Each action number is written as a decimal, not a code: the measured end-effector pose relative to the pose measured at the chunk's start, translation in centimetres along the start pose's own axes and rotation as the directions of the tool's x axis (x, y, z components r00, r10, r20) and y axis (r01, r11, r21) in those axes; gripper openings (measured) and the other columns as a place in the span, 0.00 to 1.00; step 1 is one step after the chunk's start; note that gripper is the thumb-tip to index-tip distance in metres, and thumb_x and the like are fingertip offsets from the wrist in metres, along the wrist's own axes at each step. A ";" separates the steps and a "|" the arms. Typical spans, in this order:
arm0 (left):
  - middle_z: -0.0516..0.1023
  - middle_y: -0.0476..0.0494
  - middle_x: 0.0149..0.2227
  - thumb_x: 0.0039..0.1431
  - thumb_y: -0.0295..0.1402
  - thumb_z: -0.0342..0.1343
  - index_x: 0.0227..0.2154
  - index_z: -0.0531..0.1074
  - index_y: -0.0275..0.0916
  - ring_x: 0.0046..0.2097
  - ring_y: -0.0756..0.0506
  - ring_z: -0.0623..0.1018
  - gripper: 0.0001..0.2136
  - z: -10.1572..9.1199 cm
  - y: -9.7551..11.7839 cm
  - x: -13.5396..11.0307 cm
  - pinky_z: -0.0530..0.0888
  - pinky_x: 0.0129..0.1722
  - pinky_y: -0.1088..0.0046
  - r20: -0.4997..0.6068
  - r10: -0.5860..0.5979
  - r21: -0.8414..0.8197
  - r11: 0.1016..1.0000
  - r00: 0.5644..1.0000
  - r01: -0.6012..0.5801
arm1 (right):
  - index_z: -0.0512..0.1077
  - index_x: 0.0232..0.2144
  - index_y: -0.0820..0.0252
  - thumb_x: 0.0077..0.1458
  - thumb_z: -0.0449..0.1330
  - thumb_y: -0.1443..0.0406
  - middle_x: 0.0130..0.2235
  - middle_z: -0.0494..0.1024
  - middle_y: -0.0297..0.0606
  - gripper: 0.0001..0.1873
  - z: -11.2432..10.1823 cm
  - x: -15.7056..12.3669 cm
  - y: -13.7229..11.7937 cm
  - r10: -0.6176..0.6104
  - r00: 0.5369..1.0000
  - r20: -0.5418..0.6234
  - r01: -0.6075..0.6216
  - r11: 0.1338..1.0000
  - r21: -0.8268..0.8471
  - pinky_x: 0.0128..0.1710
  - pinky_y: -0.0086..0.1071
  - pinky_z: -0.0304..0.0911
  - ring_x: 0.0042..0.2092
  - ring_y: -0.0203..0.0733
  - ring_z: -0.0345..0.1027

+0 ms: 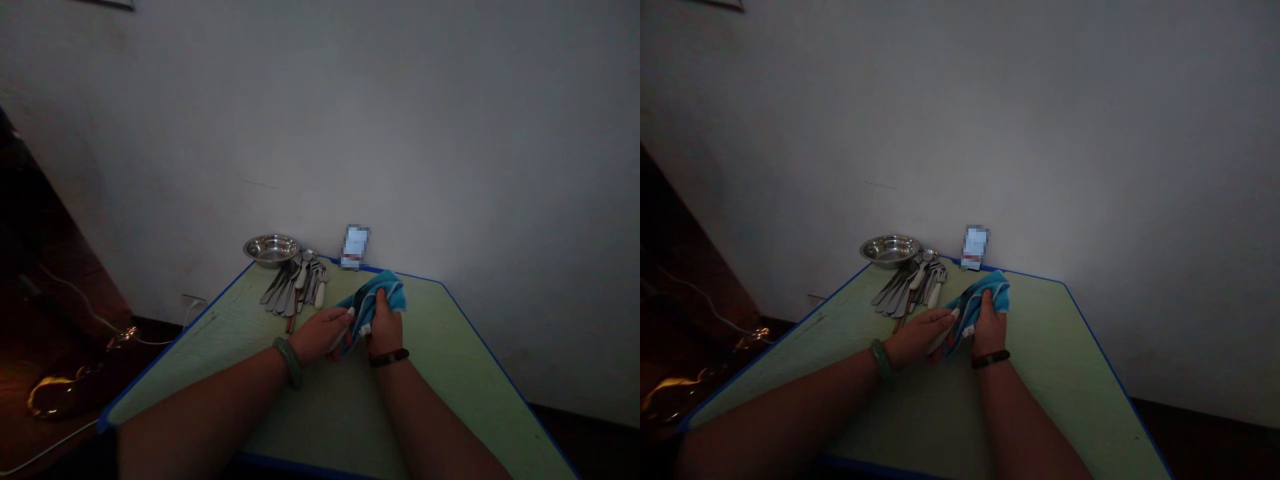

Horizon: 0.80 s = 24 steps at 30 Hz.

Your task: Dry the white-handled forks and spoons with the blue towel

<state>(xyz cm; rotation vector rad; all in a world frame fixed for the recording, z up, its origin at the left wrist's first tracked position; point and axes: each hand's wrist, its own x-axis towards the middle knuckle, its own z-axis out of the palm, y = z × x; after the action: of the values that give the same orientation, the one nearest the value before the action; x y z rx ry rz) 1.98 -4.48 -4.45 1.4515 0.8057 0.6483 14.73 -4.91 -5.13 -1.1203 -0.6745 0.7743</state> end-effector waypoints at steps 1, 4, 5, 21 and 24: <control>0.65 0.54 0.17 0.50 0.46 0.44 0.28 0.64 0.37 0.13 0.55 0.63 0.15 0.0 0.0 0.1 0.58 0.11 0.80 -0.029 -0.001 -0.019 1.000 1.000 0.001 | 0.67 0.26 0.58 0.42 0.54 0.54 0.20 0.71 0.28 0.13 0.0 0.1 0.2 -0.006 0.998 -0.056 0.006 1.000 -0.011 0.21 0.26 0.57 0.22 0.32 0.62; 0.65 0.55 0.18 0.50 0.45 0.44 0.34 0.64 0.38 0.13 0.56 0.62 0.16 -0.2 0.2 0.2 0.57 0.10 0.81 -0.116 0.002 -0.071 0.997 0.993 -0.010 | 0.67 0.34 0.57 0.43 0.54 0.56 0.29 0.73 0.30 0.16 0.2 0.2 0.6 -0.097 0.992 -0.082 0.092 0.993 -0.069 0.29 0.27 0.60 0.28 0.33 0.65; 0.64 0.55 0.18 0.50 0.45 0.44 0.35 0.64 0.38 0.13 0.56 0.62 0.17 -0.3 0.3 0.3 0.57 0.10 0.81 -0.131 0.009 -0.079 0.997 0.991 -0.019 | 0.66 0.37 0.56 0.42 0.55 0.57 0.33 0.73 0.30 0.18 0.2 0.0 0.6 -0.143 0.987 -0.074 0.136 0.986 -0.102 0.32 0.27 0.61 0.32 0.33 0.66; 0.61 0.56 0.19 0.52 0.43 0.43 0.45 0.61 0.41 0.12 0.58 0.59 0.18 -0.5 0.0 0.5 0.54 0.09 0.84 -0.184 0.128 -0.137 0.978 0.975 -0.154 | 0.69 0.39 0.53 0.45 0.54 0.66 0.39 0.72 0.35 0.16 0.1 -1.2 1.2 -0.289 0.857 0.426 0.425 0.864 -0.269 0.44 0.35 0.56 0.41 0.40 0.63; 0.63 0.55 0.20 0.52 0.44 0.43 0.44 0.62 0.40 0.12 0.58 0.60 0.18 -0.5 -0.2 0.5 0.54 0.09 0.84 -0.181 0.145 -0.107 0.980 0.973 -0.166 | 0.67 0.42 0.53 0.46 0.53 0.66 0.40 0.71 0.36 0.17 0.0 -0.9 1.5 -0.303 0.844 0.444 0.466 0.824 -0.323 0.44 0.37 0.56 0.42 0.40 0.63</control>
<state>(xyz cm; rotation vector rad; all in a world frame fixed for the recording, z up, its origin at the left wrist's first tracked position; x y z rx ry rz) 1.91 -3.79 -4.70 1.3691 0.7753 0.9376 13.90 -5.30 -6.64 -1.1696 -1.4081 0.4917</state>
